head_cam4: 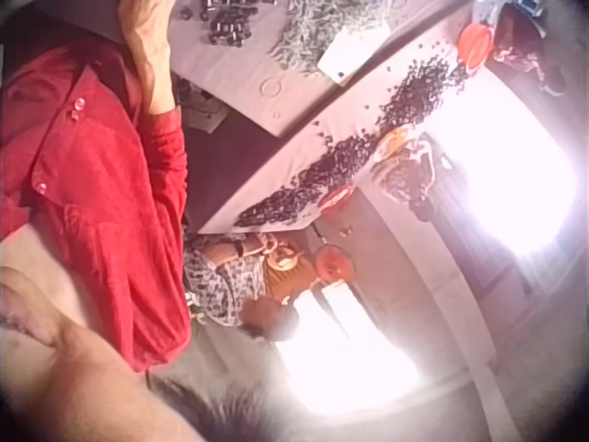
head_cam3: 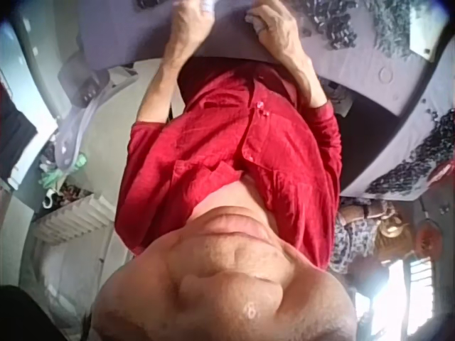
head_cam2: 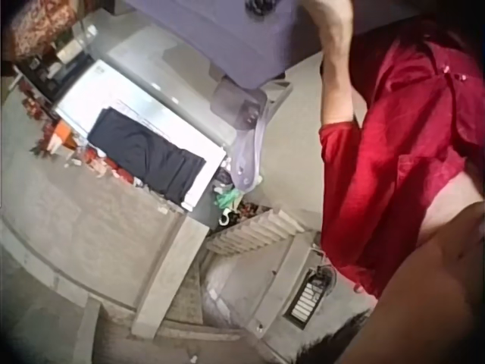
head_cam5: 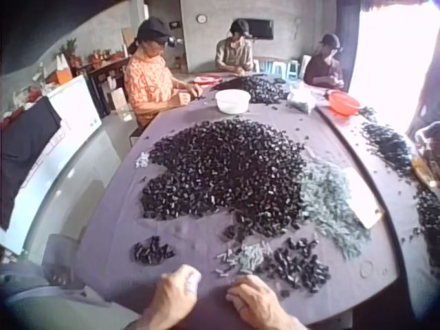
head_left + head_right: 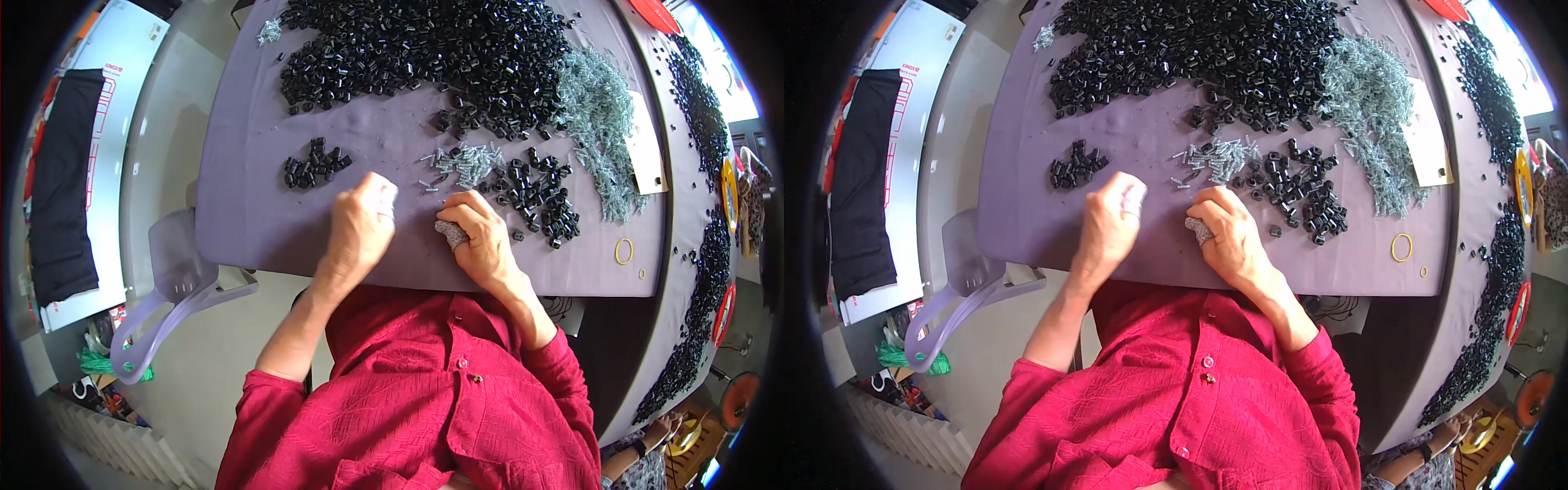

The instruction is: Manually assembling small black plastic components by inserting metal pins into them at a workbench.

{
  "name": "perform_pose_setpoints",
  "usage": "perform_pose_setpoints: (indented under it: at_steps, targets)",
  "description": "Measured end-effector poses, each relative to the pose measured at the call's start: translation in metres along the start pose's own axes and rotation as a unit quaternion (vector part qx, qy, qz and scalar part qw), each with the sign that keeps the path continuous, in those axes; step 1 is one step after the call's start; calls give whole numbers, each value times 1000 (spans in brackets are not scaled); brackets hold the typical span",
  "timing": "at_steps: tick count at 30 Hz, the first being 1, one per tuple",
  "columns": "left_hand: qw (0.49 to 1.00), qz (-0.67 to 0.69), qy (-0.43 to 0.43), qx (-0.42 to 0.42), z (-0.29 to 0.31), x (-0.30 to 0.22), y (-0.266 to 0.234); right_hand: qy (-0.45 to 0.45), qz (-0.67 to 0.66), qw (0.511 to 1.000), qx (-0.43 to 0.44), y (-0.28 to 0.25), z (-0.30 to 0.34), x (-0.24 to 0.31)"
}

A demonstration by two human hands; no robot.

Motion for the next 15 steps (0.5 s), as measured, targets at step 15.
perform_pose_setpoints:
  at_steps: [15]
  targets:
    - [979, -146, 105, -100, -42, 18, -21, -13, 31, 999, 18, 0, 1, 3]
Point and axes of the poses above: each hand's wrist, its own z-axis away from the middle knuckle, its own y-axis out of the palm, x = y × z, the point moved 2 cm from there along -z, towards the middle knuckle, and after that the axes turned 1 degree about -x, right-handed, at the moved point
